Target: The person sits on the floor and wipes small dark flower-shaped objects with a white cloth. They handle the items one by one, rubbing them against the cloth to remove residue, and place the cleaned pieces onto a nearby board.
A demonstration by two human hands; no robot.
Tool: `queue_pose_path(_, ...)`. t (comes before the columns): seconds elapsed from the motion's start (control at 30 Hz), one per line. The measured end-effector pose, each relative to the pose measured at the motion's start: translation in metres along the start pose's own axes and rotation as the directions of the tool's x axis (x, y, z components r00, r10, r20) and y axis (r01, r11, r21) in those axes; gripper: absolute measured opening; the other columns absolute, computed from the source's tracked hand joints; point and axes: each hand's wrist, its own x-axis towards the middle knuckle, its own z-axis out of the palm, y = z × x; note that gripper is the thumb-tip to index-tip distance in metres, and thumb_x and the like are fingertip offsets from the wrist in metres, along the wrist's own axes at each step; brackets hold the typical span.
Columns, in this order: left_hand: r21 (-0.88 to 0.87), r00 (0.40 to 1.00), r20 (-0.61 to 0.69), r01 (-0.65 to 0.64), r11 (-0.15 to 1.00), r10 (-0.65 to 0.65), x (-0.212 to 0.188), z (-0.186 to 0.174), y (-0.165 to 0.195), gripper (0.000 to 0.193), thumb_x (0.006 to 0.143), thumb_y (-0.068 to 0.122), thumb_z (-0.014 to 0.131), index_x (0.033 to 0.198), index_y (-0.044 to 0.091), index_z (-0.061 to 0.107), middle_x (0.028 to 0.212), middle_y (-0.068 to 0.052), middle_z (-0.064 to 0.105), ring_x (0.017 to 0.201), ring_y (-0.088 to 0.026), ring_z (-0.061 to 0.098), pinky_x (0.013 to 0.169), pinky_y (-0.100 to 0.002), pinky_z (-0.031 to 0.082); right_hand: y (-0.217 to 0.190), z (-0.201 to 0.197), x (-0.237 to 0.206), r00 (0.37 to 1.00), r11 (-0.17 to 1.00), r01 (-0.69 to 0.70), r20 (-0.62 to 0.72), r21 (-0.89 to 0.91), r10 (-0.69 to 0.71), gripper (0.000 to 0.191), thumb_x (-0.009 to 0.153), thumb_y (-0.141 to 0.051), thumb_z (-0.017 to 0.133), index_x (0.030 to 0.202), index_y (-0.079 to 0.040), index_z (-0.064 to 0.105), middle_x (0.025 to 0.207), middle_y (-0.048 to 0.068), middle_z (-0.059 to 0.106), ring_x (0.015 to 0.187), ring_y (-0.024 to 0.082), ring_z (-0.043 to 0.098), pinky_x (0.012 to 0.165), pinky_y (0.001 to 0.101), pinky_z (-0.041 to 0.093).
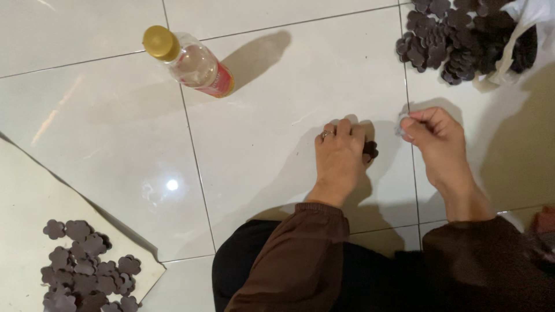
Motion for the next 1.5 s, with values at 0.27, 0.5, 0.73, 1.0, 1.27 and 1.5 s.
queue_pose_path(0.27, -0.536, 0.982, 0.093, 0.187, 0.823, -0.163, 0.003, 0.010, 0.005, 0.025, 0.079, 0.011, 0.080, 0.099, 0.001, 0.069, 0.094, -0.009, 0.072, 0.088, -0.027, 0.069, 0.079, -0.039, 0.057, -0.020, -0.010, -0.001, 0.987, 0.949, -0.056, 0.160, 0.311, 0.005, 0.010, 0.100, 0.000, 0.061, 0.108, -0.005, 0.056, 0.109, 0.014, 0.072, 0.100, 0.018, 0.069, 0.087, 0.0296, 0.054)
queue_pose_path(0.5, -0.870, 0.861, 0.492, 0.480, -0.115, -0.128, 0.016, -0.010, -0.002, 0.014, 0.092, 0.008, 0.067, 0.104, 0.004, 0.071, 0.093, -0.004, 0.074, 0.082, -0.011, 0.071, 0.080, -0.027, 0.059, -0.034, -0.014, -0.016, 0.966, 0.959, 0.159, 0.165, 0.232, -0.200, 0.026, 0.098, 0.006, 0.066, 0.124, 0.003, 0.067, 0.114, 0.014, 0.070, 0.100, 0.014, 0.068, 0.092, 0.0256, 0.057)
queue_pose_path(0.73, -0.879, 0.885, 0.456, 0.431, -0.205, -0.092, 0.013, -0.019, -0.001, 0.008, 0.092, 0.005, 0.071, 0.099, 0.005, 0.075, 0.082, 0.001, 0.068, 0.070, -0.007, 0.057, 0.067, -0.023, 0.050, -0.052, 0.008, -0.035, 0.824, 0.853, 0.520, 0.289, -0.042, -0.488, 0.018, 0.094, 0.007, 0.068, 0.112, 0.004, 0.066, 0.136, 0.019, 0.065, 0.119, 0.018, 0.067, 0.092, 0.0262, 0.060)
queue_pose_path(1.0, -0.898, 0.900, 0.433, 0.425, -0.115, -0.057, 0.010, -0.021, -0.001, 0.013, 0.086, -0.001, 0.074, 0.097, 0.004, 0.076, 0.083, -0.001, 0.072, 0.066, -0.005, 0.057, 0.060, -0.022, 0.047, -0.043, 0.013, -0.034, 0.738, 0.699, 0.672, 0.144, -0.243, -0.660, 0.013, 0.101, 0.007, 0.070, 0.113, 0.006, 0.064, 0.118, 0.021, 0.073, 0.102, 0.019, 0.074, 0.084, 0.0257, 0.062)
queue_pose_path(1.27, -0.910, 0.904, 0.414, 0.406, -0.082, -0.110, 0.010, -0.019, 0.001, 0.011, 0.089, 0.002, 0.071, 0.099, 0.000, 0.075, 0.084, -0.004, 0.073, 0.073, -0.009, 0.064, 0.071, -0.025, 0.055, -0.057, 0.006, -0.040, 0.832, 0.890, 0.455, 0.348, 0.015, -0.431, 0.016, 0.090, 0.006, 0.067, 0.105, 0.003, 0.064, 0.132, 0.016, 0.066, 0.111, 0.013, 0.068, 0.092, 0.0271, 0.059)
queue_pose_path(1.5, -0.903, 0.901, 0.429, 0.430, 0.005, -0.063, 0.008, -0.017, -0.004, 0.013, 0.090, 0.004, 0.071, 0.102, 0.002, 0.076, 0.088, -0.002, 0.074, 0.075, -0.009, 0.063, 0.073, -0.026, 0.054, -0.047, 0.023, -0.047, 0.839, 0.819, 0.542, 0.171, -0.186, -0.517, 0.014, 0.100, 0.005, 0.068, 0.114, 0.003, 0.064, 0.115, 0.014, 0.073, 0.101, 0.013, 0.069, 0.088, 0.0251, 0.058)
